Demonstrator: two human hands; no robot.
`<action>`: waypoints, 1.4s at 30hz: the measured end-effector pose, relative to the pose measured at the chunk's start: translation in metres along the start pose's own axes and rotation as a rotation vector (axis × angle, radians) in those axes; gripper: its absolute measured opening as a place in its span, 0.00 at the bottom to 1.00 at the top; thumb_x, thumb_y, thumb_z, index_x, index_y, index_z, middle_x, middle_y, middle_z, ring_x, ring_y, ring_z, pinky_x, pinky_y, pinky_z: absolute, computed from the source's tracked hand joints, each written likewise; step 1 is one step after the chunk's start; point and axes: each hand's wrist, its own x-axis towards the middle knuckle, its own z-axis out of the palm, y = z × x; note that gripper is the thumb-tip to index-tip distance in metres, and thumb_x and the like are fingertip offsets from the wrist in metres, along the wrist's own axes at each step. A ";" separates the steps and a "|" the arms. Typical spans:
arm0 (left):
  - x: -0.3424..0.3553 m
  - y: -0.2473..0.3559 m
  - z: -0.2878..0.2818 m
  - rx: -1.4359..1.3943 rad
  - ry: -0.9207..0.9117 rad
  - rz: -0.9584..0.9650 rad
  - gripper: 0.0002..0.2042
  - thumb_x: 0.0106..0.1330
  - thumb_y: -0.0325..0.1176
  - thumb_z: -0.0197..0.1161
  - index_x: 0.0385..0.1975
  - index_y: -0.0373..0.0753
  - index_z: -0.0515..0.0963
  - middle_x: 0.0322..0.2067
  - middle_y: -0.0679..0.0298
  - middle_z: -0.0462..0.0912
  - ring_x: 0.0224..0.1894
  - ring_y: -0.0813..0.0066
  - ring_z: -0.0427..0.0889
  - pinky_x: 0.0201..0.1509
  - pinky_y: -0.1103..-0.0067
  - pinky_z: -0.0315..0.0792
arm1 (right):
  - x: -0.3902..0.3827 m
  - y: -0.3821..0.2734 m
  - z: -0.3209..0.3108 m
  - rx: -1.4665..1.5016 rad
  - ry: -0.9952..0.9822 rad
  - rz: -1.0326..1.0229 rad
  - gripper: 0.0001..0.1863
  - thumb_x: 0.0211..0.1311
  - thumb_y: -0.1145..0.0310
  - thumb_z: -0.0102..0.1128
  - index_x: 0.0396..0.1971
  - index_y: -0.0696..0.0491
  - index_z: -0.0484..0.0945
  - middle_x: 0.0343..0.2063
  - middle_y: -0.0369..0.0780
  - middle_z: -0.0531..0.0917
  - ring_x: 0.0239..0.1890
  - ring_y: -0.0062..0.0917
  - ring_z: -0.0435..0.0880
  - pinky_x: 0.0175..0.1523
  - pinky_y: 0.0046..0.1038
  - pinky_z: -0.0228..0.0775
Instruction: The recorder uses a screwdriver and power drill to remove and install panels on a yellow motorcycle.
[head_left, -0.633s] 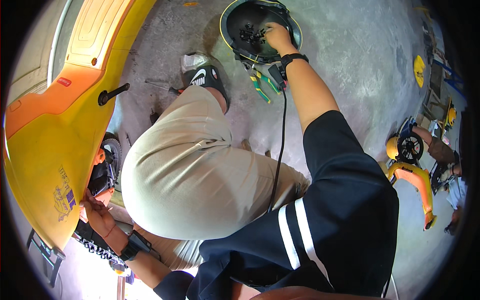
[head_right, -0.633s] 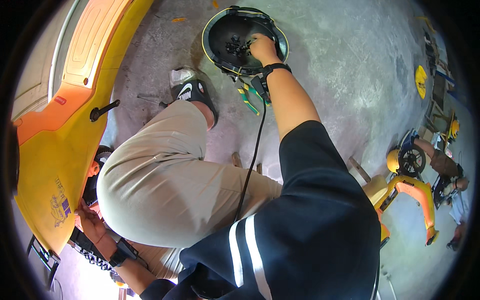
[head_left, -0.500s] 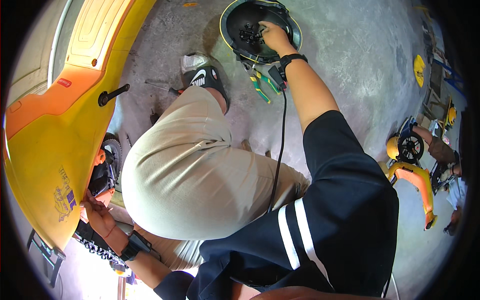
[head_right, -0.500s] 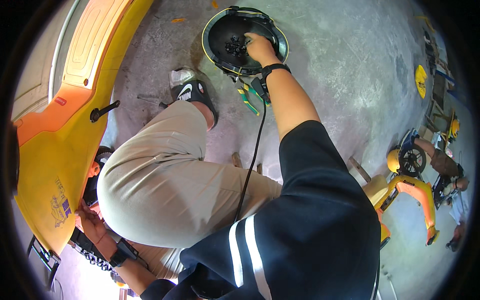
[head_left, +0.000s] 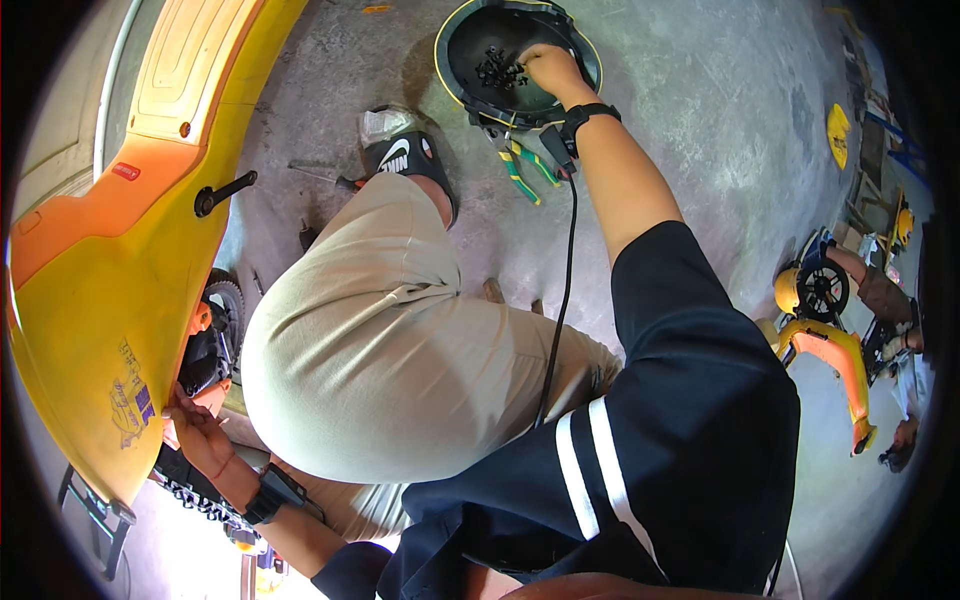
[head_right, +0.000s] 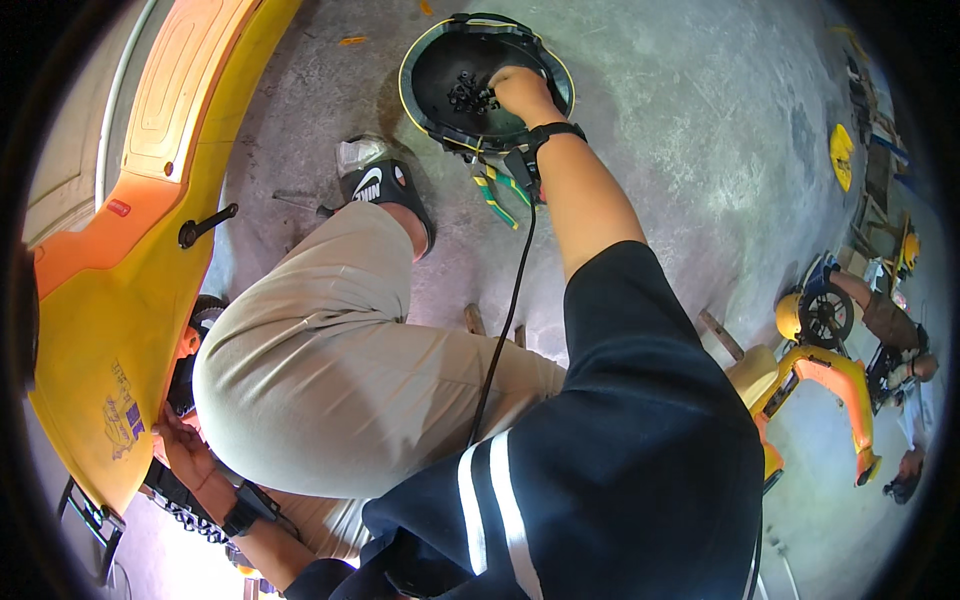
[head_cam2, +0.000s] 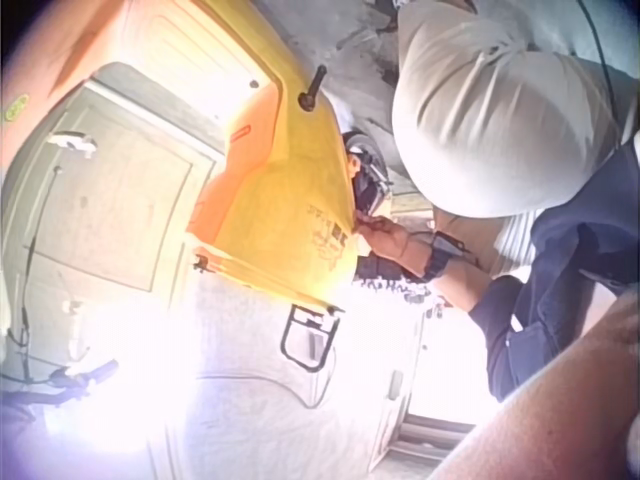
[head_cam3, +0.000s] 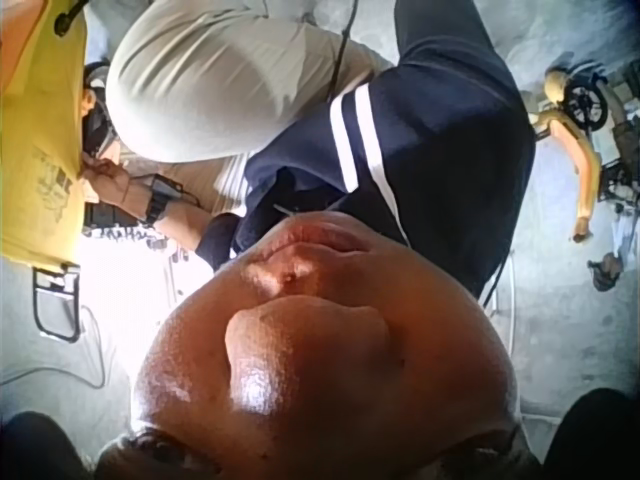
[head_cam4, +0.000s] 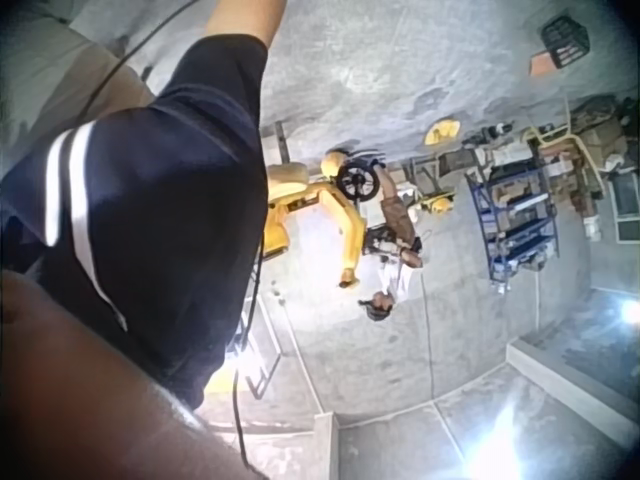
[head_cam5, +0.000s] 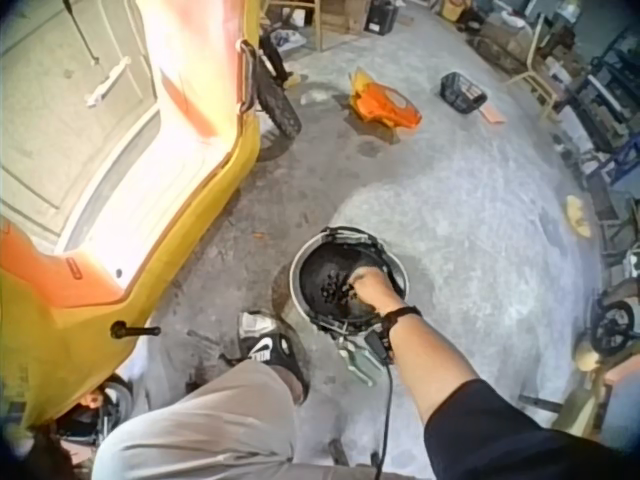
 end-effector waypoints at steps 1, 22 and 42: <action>0.001 0.000 0.001 0.000 -0.004 -0.001 0.28 0.71 0.47 0.58 0.63 0.31 0.67 0.57 0.61 0.79 0.37 0.90 0.75 0.42 0.90 0.67 | 0.001 0.005 -0.002 0.003 -0.134 -0.084 0.16 0.56 0.70 0.51 0.40 0.45 0.87 0.43 0.48 0.85 0.52 0.43 0.81 0.60 0.38 0.70; -0.001 0.001 -0.003 -0.023 -0.049 -0.015 0.30 0.69 0.46 0.61 0.63 0.30 0.67 0.54 0.61 0.81 0.34 0.88 0.75 0.40 0.91 0.71 | -0.010 -0.007 0.021 -0.060 -0.082 -0.246 0.19 0.58 0.74 0.51 0.47 0.43 0.85 0.47 0.47 0.80 0.53 0.43 0.77 0.62 0.35 0.67; 0.011 -0.003 -0.017 -0.044 -0.070 -0.038 0.27 0.71 0.46 0.58 0.61 0.31 0.69 0.55 0.61 0.80 0.37 0.88 0.78 0.39 0.92 0.71 | -0.012 -0.039 0.044 -0.250 -0.136 -0.219 0.17 0.58 0.60 0.59 0.47 0.49 0.84 0.47 0.48 0.83 0.52 0.44 0.81 0.58 0.39 0.72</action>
